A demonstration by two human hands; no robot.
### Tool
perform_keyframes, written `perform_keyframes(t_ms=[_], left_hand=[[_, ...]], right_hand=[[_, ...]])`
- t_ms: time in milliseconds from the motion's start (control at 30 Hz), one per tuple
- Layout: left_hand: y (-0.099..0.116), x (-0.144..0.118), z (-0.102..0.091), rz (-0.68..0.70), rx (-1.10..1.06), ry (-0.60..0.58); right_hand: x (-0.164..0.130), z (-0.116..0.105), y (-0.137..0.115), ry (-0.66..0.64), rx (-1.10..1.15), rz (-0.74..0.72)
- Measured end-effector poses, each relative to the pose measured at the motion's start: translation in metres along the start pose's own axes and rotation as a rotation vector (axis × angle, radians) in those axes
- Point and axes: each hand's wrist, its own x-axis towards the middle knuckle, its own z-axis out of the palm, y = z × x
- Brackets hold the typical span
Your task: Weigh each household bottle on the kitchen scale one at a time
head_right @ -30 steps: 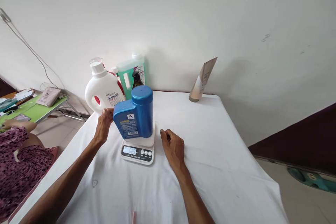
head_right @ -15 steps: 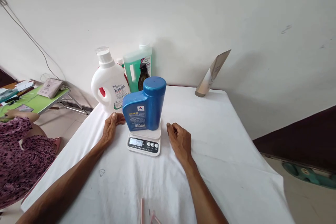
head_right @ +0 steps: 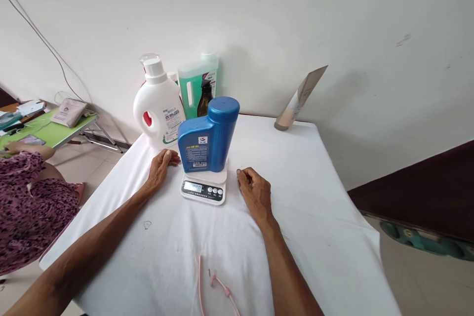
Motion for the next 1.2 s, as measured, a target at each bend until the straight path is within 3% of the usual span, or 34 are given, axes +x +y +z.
perform_keyframes(t_ms=[300, 1200], left_hand=[[0.0046, -0.0015, -0.0008, -0.006, 0.027, -0.018], [-0.0024, 0.0038, -0.0008, 0.027, 0.064, -0.068]], right_hand=[[-0.0015, -0.0038, 0.0044, -0.04, 0.087, 0.018], [0.0056, 0.0, 0.0003, -0.039, -0.015, -0.011]])
